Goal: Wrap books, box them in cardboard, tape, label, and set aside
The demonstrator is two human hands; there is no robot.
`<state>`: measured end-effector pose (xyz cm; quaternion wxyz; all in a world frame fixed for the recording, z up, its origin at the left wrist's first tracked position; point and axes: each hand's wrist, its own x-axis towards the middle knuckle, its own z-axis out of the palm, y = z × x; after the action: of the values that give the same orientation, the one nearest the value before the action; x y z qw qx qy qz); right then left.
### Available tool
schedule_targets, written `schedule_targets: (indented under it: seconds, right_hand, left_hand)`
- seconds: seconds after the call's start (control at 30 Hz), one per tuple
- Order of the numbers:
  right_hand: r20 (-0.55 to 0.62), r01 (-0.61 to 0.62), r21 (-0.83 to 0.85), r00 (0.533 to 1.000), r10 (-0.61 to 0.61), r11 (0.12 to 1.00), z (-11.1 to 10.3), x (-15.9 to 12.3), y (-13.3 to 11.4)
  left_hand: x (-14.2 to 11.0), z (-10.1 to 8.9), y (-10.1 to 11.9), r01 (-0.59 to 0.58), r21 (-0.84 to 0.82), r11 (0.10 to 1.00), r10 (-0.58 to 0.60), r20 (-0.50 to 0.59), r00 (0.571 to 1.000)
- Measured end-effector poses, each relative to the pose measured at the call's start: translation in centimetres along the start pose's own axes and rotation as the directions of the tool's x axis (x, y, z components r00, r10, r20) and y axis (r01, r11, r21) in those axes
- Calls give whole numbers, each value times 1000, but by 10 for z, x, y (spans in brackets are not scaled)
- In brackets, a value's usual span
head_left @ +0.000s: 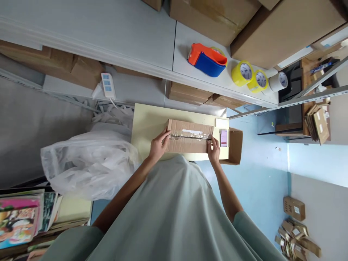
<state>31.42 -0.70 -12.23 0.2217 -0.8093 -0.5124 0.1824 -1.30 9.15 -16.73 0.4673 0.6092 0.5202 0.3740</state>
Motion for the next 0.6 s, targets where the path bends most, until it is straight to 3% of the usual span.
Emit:
schedule_targets:
  seconds: [0.07, 0.17, 0.33, 0.47, 0.6]
  right_hand:
    - [-40, 47, -71, 998, -50, 996, -11, 11, -12]
    - [-92, 151, -163, 982, -168, 975, -38, 51, -49]
    - [-88, 381, -216, 909, -407, 899, -80, 160, -150]
    - [5, 515, -383, 831, -556, 766, -84, 239, -217]
    - [126, 543, -460, 823, -554, 703, -71, 281, -249]
  left_hand:
    - [8, -12, 7, -32, 5, 999, 32, 7, 999]
    - [40, -30, 31, -141, 13, 990, 141, -81, 987]
    - [127, -47, 107, -408, -37, 912, 389, -232, 891]
    - [174, -50, 160, -512, -61, 857, 480, -266, 836]
    - [175, -55, 179, -505, -94, 858, 462, -287, 839]
